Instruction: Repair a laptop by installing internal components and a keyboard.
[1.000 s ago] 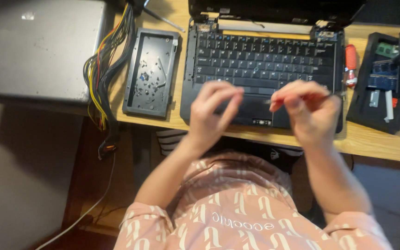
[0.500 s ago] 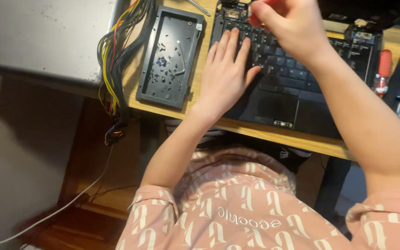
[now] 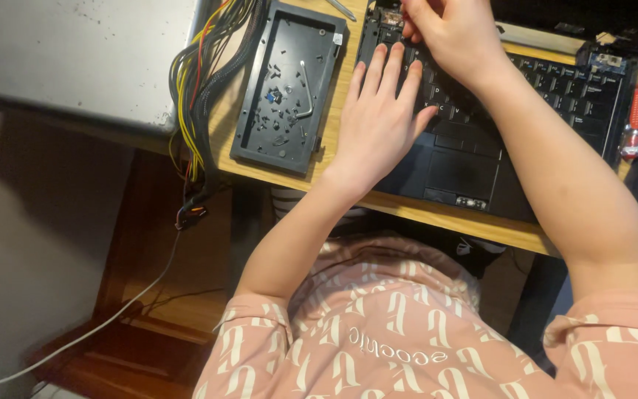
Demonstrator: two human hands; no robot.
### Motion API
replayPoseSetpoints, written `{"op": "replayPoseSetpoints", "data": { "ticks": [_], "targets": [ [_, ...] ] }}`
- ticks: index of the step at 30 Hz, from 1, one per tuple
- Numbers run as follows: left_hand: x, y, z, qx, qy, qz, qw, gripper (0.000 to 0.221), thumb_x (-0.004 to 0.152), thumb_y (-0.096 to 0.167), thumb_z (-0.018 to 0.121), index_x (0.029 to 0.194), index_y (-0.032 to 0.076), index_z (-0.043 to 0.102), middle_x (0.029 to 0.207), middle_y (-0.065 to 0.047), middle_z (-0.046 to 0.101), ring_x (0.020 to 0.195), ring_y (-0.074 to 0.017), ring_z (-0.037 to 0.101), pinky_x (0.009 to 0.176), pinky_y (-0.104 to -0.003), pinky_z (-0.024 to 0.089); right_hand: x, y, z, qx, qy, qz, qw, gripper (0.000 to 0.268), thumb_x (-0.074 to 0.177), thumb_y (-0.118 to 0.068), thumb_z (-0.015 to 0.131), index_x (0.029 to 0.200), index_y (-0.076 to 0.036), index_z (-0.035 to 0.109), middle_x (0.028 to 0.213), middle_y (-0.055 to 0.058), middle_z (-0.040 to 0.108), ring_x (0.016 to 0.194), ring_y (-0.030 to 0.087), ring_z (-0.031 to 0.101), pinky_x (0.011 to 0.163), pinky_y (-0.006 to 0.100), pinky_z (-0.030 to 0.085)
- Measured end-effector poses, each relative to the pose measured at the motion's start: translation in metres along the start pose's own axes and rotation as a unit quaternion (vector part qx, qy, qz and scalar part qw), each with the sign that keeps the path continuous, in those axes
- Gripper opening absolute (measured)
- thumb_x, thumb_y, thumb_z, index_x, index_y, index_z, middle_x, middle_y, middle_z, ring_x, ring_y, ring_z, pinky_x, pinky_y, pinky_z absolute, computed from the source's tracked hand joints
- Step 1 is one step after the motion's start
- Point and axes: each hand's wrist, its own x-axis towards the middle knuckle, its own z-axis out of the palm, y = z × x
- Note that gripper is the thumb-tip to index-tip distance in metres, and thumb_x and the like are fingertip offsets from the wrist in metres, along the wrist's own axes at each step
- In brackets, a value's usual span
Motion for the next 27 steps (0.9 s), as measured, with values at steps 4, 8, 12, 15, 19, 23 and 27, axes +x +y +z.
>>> {"op": "replayPoseSetpoints", "data": {
  "ticks": [4,8,12,15,19,23,27],
  "targets": [
    [0.001,0.000,0.003,0.005,0.006,0.001,1.000,0.062,0.093,0.042,0.073,0.138,0.002,0.059,0.150,-0.023,0.049,0.145,-0.0389,0.042,0.120,-0.054,0.034,-0.001,0.000,0.001,-0.009,-0.003,-0.007,1.000,0.028,0.121,-0.020,0.061,0.108,0.004,0.066,0.091,0.004,0.068,0.082,0.012,0.069,0.072,0.026,0.056],
    [-0.002,-0.002,0.004,0.006,0.010,0.001,1.000,0.062,0.093,0.041,0.073,0.139,0.002,0.059,0.151,-0.023,0.048,0.146,-0.0380,0.041,0.122,-0.054,0.034,-0.002,0.000,0.004,-0.042,-0.002,-0.010,0.999,0.028,0.120,-0.020,0.061,0.106,0.004,0.066,0.088,0.005,0.069,0.081,0.012,0.069,0.072,0.027,0.055],
    [-0.002,-0.003,0.005,0.000,0.011,0.005,1.000,0.063,0.093,0.041,0.073,0.140,0.001,0.058,0.152,-0.023,0.048,0.146,-0.0378,0.040,0.122,-0.054,0.033,-0.001,-0.005,0.004,-0.065,0.001,-0.014,0.998,0.025,0.117,-0.018,0.061,0.108,0.004,0.068,0.087,0.007,0.070,0.079,0.013,0.070,0.070,0.027,0.055],
    [-0.002,-0.002,0.004,-0.001,0.007,0.006,1.000,0.062,0.094,0.040,0.073,0.140,0.002,0.057,0.152,-0.023,0.047,0.147,-0.0378,0.040,0.122,-0.054,0.033,0.001,-0.005,0.004,-0.090,-0.006,-0.011,0.996,0.024,0.119,-0.019,0.064,0.113,0.003,0.070,0.085,0.008,0.071,0.078,0.012,0.071,0.068,0.027,0.055],
    [0.000,-0.005,0.002,-0.004,-0.001,0.007,1.000,0.062,0.094,0.039,0.072,0.140,0.001,0.057,0.153,-0.023,0.046,0.147,-0.0383,0.039,0.123,-0.054,0.032,0.000,-0.004,0.004,-0.079,0.000,-0.028,0.996,0.019,0.113,-0.016,0.066,0.118,0.002,0.073,0.091,0.008,0.073,0.079,0.012,0.071,0.070,0.026,0.056],
    [0.014,-0.024,-0.011,-0.046,0.000,0.001,0.999,0.041,0.096,0.033,0.069,0.125,0.004,0.064,0.136,-0.021,0.059,0.131,-0.0372,0.054,0.111,-0.050,0.043,0.005,-0.001,0.004,-0.046,-0.008,0.006,0.999,0.018,0.110,-0.018,0.073,0.114,-0.001,0.076,0.091,0.006,0.074,0.075,0.010,0.067,0.066,0.026,0.053],
    [0.045,-0.042,-0.042,-0.181,0.031,-0.070,0.980,0.013,0.104,0.019,0.066,0.108,0.007,0.071,0.101,-0.011,0.075,0.095,-0.0292,0.074,0.086,-0.040,0.059,0.009,0.000,0.005,-0.052,-0.007,0.005,0.999,0.020,0.108,-0.018,0.075,0.104,0.001,0.072,0.083,0.006,0.071,0.071,0.010,0.065,0.063,0.025,0.051]
  ]
}}
